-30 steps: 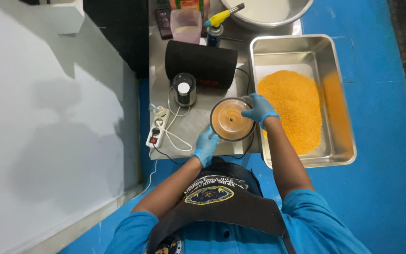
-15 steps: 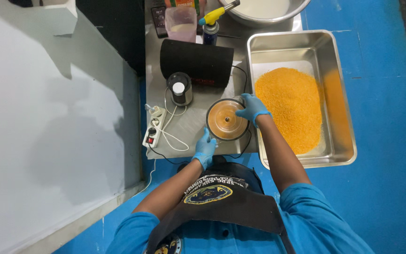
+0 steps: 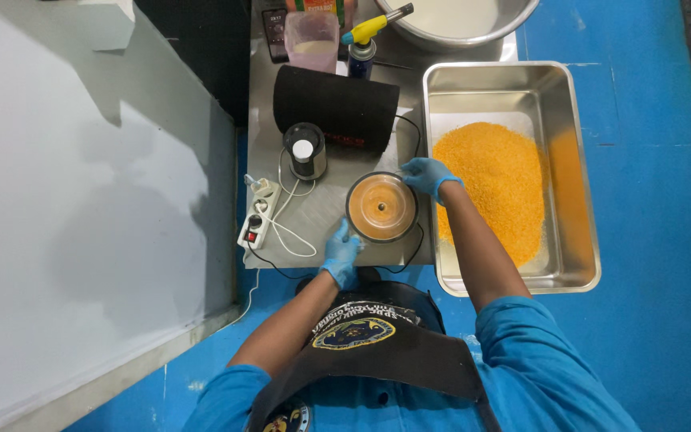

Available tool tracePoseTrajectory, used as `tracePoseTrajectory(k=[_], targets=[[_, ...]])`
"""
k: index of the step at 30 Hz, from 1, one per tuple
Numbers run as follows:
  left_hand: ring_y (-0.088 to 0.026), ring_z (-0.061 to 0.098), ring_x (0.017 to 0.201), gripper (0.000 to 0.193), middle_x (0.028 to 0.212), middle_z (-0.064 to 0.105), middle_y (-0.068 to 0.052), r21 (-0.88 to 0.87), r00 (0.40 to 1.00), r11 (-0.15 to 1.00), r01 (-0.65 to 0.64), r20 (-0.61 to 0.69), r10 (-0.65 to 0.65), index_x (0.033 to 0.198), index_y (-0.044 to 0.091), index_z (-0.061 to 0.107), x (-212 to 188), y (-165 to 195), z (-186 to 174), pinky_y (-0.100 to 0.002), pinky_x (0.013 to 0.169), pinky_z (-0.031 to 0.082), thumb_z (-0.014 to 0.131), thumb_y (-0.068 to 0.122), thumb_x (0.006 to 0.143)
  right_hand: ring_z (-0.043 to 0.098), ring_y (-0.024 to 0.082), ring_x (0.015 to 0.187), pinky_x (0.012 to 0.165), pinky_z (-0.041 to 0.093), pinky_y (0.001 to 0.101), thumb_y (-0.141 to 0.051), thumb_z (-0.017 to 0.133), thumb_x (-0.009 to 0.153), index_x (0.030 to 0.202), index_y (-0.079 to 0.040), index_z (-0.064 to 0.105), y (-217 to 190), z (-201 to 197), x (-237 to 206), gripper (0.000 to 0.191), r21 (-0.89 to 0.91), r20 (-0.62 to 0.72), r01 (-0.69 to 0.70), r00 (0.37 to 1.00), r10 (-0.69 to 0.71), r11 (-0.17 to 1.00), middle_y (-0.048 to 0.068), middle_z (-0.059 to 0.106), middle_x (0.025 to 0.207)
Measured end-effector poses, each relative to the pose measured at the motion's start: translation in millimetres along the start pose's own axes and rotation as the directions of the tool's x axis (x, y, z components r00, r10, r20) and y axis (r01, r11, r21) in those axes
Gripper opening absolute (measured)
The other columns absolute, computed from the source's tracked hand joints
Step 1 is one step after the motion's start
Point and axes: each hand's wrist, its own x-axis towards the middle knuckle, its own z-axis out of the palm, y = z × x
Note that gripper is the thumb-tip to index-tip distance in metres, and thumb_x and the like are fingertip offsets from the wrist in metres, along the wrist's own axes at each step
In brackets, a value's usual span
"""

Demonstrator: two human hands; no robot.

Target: The person grates cheese into fine powder using a small electric grinder, then empties the ground cheese from the grinder cup into a large bowl of grated cheese and repeats the cycle, also handling a tray of cheese and a lid.

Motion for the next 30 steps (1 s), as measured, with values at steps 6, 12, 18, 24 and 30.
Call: tracePoseTrajectory(k=[6,12,18,24,30], targets=[[-0.006,0.054,0.064,0.049,0.082,0.065,0.0,0.16,0.98,0.978,-0.136,-0.12,0.156,0.143,0.013,0.062,26.8,44.8,-56.7,-0.024,0.056,0.046,0.061,0.006,0.095,0.073,0.019,0.081,0.072,0.061,0.0331,-0.017,0.076,0.087,0.104,-0.004,0.073,16.1,19.1,-16.0,0.021,0.067,0.235,-0.114,0.967,0.095,0.991,0.011,0.075,0.092],[-0.005,0.066,0.079,0.022,0.094,0.075,0.002,0.215,0.897,0.885,-0.412,-0.076,0.436,0.112,0.005,0.077,60.0,81.7,-75.0,-0.024,0.071,0.053,0.066,0.015,0.095,0.065,0.017,0.073,0.066,0.057,0.0318,-0.019,0.077,0.091,0.102,-0.001,0.07,21.1,74.5,-38.0,0.023,0.43,0.185,-0.182,0.976,0.111,0.884,0.007,0.069,0.083],[-0.012,0.056,0.058,0.026,0.067,0.063,-0.002,0.252,0.993,0.967,-0.036,-0.099,0.062,0.079,0.005,0.07,61.7,79.7,-74.3,-0.032,0.053,0.043,0.064,0.025,0.096,0.061,0.013,0.072,0.068,0.053,0.0294,-0.019,0.075,0.091,0.103,-0.004,0.072,27.7,74.0,-34.6,0.019,0.527,0.237,-0.253,0.961,0.145,0.811,0.003,0.068,0.083],[-0.01,0.05,0.059,0.026,0.068,0.057,0.002,0.22,0.987,0.964,-0.151,-0.014,0.158,0.081,0.006,0.068,62.4,74.0,-82.4,-0.031,0.054,0.042,0.065,0.027,0.096,0.061,0.014,0.079,0.073,0.051,0.0312,-0.019,0.08,0.093,0.104,0.002,0.069,34.9,67.1,-30.2,0.026,0.544,0.309,-0.222,0.95,0.052,0.809,0.005,0.066,0.088],[-0.01,0.05,0.066,0.031,0.08,0.059,0.0,0.129,0.992,0.984,-0.12,-0.025,0.124,0.101,0.005,0.067,61.4,79.4,-85.1,-0.031,0.058,0.043,0.062,0.036,0.1,0.071,0.022,0.107,0.095,0.055,0.0349,-0.035,0.085,0.086,0.125,0.001,0.07,-13.0,41.3,-5.7,0.055,0.058,-0.104,0.076,0.992,-0.069,0.995,0.013,0.074,0.118]])
